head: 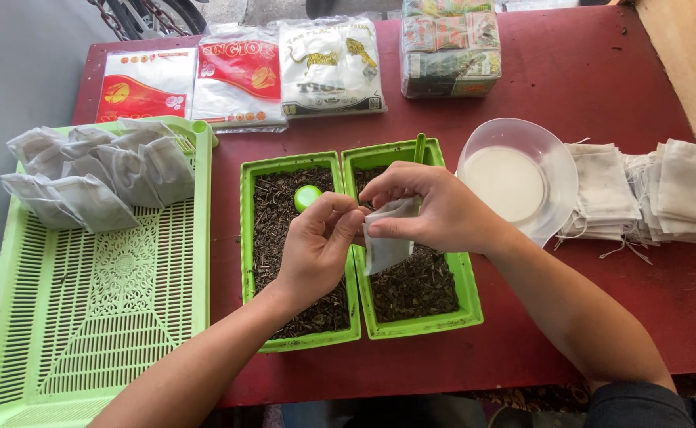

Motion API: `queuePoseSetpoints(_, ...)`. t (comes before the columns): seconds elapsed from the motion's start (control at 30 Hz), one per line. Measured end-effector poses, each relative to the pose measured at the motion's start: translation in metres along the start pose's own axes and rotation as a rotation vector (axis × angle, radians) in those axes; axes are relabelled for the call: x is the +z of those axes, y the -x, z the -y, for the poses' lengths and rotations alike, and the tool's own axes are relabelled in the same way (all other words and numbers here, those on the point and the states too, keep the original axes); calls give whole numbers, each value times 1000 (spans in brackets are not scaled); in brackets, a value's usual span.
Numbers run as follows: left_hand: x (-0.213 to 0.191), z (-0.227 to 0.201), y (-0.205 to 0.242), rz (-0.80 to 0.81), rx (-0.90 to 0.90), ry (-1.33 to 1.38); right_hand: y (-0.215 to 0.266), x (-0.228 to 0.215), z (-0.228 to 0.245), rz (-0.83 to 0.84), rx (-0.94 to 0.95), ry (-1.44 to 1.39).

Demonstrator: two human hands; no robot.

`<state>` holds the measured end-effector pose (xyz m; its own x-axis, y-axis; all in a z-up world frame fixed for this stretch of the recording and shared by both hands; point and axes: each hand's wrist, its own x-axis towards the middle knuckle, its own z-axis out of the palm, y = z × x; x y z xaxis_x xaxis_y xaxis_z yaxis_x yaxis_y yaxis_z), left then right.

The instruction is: Filling small fabric bags with loose tea leaves using a spoon and tying them closed.

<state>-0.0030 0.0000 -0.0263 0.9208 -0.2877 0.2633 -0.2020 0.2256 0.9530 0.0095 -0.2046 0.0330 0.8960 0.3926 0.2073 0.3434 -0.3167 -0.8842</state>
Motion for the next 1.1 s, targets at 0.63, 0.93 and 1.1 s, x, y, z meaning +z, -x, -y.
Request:
queuePoseSetpoints(0.63, -3, -34, -10, -116, 368, -481, 7, -14, 10, 21, -53, 164)
queuePoseSetpoints(0.93, -3, -38, -12, -132, 375, -468, 3, -31, 9, 74, -36, 144)
queuePoseSetpoints(1.1, 2, -38, -12, -124, 365, -445, 4, -40, 15, 115, -24, 213)
